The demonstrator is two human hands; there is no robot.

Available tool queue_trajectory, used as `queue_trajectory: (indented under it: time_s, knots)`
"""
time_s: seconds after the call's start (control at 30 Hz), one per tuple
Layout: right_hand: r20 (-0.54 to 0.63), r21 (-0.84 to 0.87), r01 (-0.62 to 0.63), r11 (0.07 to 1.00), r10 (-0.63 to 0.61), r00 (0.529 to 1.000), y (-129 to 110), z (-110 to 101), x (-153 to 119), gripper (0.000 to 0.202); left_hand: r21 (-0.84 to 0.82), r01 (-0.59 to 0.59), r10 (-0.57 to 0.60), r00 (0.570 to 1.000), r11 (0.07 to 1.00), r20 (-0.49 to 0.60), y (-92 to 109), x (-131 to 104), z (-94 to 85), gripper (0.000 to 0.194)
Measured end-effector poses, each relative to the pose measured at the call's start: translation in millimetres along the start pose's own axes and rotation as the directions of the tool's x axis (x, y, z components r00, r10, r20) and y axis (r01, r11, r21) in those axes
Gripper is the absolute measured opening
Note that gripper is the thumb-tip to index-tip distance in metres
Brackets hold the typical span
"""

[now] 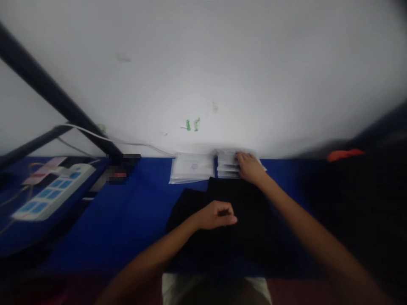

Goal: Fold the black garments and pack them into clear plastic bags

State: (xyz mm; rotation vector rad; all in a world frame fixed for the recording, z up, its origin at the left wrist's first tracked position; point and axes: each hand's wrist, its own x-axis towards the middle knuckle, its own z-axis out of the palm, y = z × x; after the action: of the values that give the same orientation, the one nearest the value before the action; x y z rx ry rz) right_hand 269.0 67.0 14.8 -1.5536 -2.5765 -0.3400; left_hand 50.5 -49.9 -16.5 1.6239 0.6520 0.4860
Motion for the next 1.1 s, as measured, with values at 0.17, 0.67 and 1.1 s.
queue_trajectory:
  time_s: [0.17, 0.67, 1.1]
  knots:
    - [0.097, 0.040, 0.008, 0.999, -0.012, 0.995, -8, 23, 7, 0.082, 0.150, -0.057, 0.057, 0.998, 0.987, 0.004, -4, 1, 2.4, 0.027]
    - [0.104, 0.054, 0.048, 0.997, -0.054, 0.993, -4, 32, 5, 0.069, 0.585, -0.107, 0.095, 0.994, 0.804, 0.050, 13, -19, 9.7, 0.018]
    - [0.021, 0.384, 0.178, 0.906, -0.201, 0.979, -47, -36, -116, 0.050, 0.718, 0.028, 0.049, 0.995, 0.696, -0.086, 10, -140, -12.1, 0.015]
